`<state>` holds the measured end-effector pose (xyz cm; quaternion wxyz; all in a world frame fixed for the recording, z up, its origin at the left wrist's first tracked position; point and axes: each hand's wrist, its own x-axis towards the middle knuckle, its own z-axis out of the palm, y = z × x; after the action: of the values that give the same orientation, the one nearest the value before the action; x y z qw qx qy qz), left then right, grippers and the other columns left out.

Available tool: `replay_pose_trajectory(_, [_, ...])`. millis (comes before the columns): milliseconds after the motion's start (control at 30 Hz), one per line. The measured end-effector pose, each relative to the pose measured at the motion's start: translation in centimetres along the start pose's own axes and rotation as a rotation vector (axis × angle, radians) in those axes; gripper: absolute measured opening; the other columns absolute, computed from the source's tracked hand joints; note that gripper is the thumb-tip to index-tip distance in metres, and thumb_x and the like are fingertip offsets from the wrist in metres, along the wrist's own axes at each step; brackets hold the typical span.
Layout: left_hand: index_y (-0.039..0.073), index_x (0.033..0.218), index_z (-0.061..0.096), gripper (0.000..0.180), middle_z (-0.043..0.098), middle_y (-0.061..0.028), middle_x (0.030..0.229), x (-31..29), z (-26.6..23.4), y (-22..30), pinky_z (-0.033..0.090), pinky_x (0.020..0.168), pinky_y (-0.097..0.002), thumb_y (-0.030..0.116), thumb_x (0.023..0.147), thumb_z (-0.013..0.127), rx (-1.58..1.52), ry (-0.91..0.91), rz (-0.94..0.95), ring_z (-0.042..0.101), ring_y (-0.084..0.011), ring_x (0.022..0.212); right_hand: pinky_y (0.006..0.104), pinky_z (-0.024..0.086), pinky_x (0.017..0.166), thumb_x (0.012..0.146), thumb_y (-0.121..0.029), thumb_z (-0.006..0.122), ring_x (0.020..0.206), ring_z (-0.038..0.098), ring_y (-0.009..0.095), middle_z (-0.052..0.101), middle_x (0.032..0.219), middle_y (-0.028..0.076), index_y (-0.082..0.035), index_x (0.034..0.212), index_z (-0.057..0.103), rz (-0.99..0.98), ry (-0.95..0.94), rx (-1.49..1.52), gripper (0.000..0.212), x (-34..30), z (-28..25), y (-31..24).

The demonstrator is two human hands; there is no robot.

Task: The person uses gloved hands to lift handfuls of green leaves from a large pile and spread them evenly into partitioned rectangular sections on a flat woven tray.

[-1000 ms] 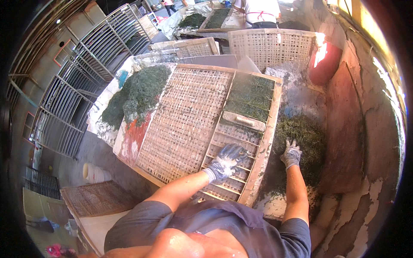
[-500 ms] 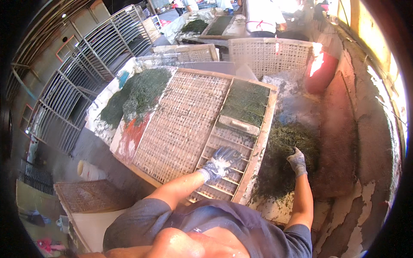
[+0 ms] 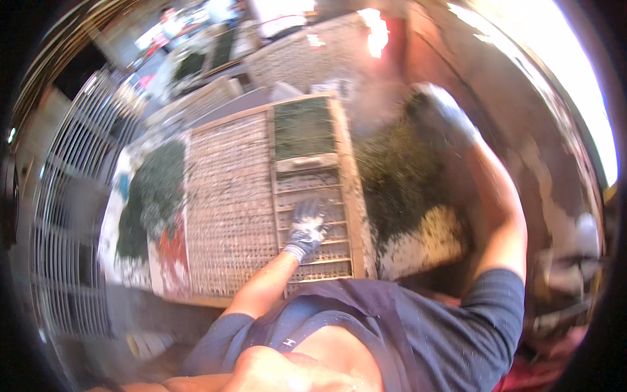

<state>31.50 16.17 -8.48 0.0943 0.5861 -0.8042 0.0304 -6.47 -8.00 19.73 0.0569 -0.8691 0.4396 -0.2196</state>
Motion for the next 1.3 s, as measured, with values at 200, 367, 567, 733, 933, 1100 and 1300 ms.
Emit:
replay_pose_trajectory(200, [0.02, 0.166, 0.034, 0.082, 0.036, -0.0195, 0.168, 2.0, -3.6, 2.0, 0.011, 0.131, -0.0552, 0.052, 0.096, 0.063, -0.03, -0.167, -0.03, 0.03, -0.0368, 0.157, 0.0352, 0.058, 0.093, 0.086, -0.006, 0.079, 0.103, 0.069, 0.02, 0.071, 0.119, 0.009, -0.007, 0.126, 0.07, 0.044, 0.307, 0.223, 0.041, -0.4, -8.2, -4.4])
replay_pose_trajectory(367, [0.021, 0.16, 0.047, 0.072, 0.042, -0.0156, 0.166, 11.3, -10.8, 7.6, 0.02, 0.132, -0.0517, 0.051, 0.097, 0.066, -0.591, 0.423, 0.154, 0.026, -0.0348, 0.16, 0.0353, 0.058, 0.085, 0.088, -0.007, 0.074, 0.092, 0.069, 0.02, 0.072, 0.107, 0.009, -0.007, 0.123, 0.068, -0.014, 0.248, 0.637, 0.036, -0.9, -9.1, -3.3])
replay_pose_trajectory(567, [0.022, 0.155, 0.055, 0.056, 0.052, -0.0109, 0.16, 26.3, -22.0, 18.9, 0.029, 0.128, -0.045, 0.047, 0.105, 0.057, -0.159, 0.846, 0.588, 0.052, -0.0272, 0.143, 0.0342, 0.06, 0.082, 0.08, 0.008, 0.069, 0.09, 0.073, 0.022, 0.073, 0.096, 0.006, -0.004, 0.118, 0.071, -0.337, 0.289, 0.198, 0.04, -0.9, -14.9, -5.4])
replay_pose_trajectory(733, [0.028, 0.169, 0.028, 0.07, 0.022, -0.0166, 0.175, 22.8, -4.3, 17.8, -0.006, 0.13, -0.0627, 0.051, 0.105, 0.042, -0.047, 0.021, 0.35, 0.013, -0.0403, 0.163, 0.0311, 0.059, 0.082, 0.083, 0.007, 0.073, 0.096, 0.07, 0.016, 0.072, 0.101, 0.004, -0.004, 0.115, 0.07, -0.467, 0.248, 0.143, 0.034, 0.1, -17.2, -6.0])
replay_pose_trajectory(933, [0.015, 0.162, 0.042, 0.069, 0.047, -0.0181, 0.162, 16.3, -12.9, 20.0, 0.054, 0.108, -0.0511, 0.053, 0.105, 0.052, -0.52, -0.038, 0.339, 0.052, -0.0324, 0.144, 0.0271, 0.049, 0.065, 0.1, -0.01, 0.066, 0.075, 0.057, 0.009, 0.054, 0.08, -0.002, -0.009, 0.088, 0.058, -0.243, -0.268, 1.347, 0.015, -0.8, -12.9, -2.3])
replay_pose_trajectory(1100, [0.002, 0.14, 0.059, 0.047, 0.053, -0.0226, 0.152, 25.0, -18.3, 20.4, 0.057, 0.101, -0.0359, 0.036, 0.109, 0.058, -0.826, 0.729, 0.314, 0.062, -0.019, 0.128, 0.0334, 0.053, 0.077, 0.091, -0.004, 0.07, 0.084, 0.063, 0.018, 0.064, 0.096, 0.006, -0.008, 0.11, 0.063, -0.316, -0.143, 0.834, 0.021, -2.2, -11.2, -1.8])
replay_pose_trajectory(1300, [0.005, 0.133, 0.068, 0.033, 0.069, -0.0107, 0.136, 25.3, -6.6, 19.6, 0.059, 0.093, -0.0364, 0.023, 0.109, 0.053, -1.504, -0.206, 0.315, 0.073, -0.022, 0.105, 0.0367, 0.056, 0.102, 0.084, -0.001, 0.074, 0.118, 0.067, 0.023, 0.07, 0.131, 0.01, -0.013, 0.143, 0.064, -0.298, -0.035, 0.269, 0.06, -2.1, -5.3, 3.6])
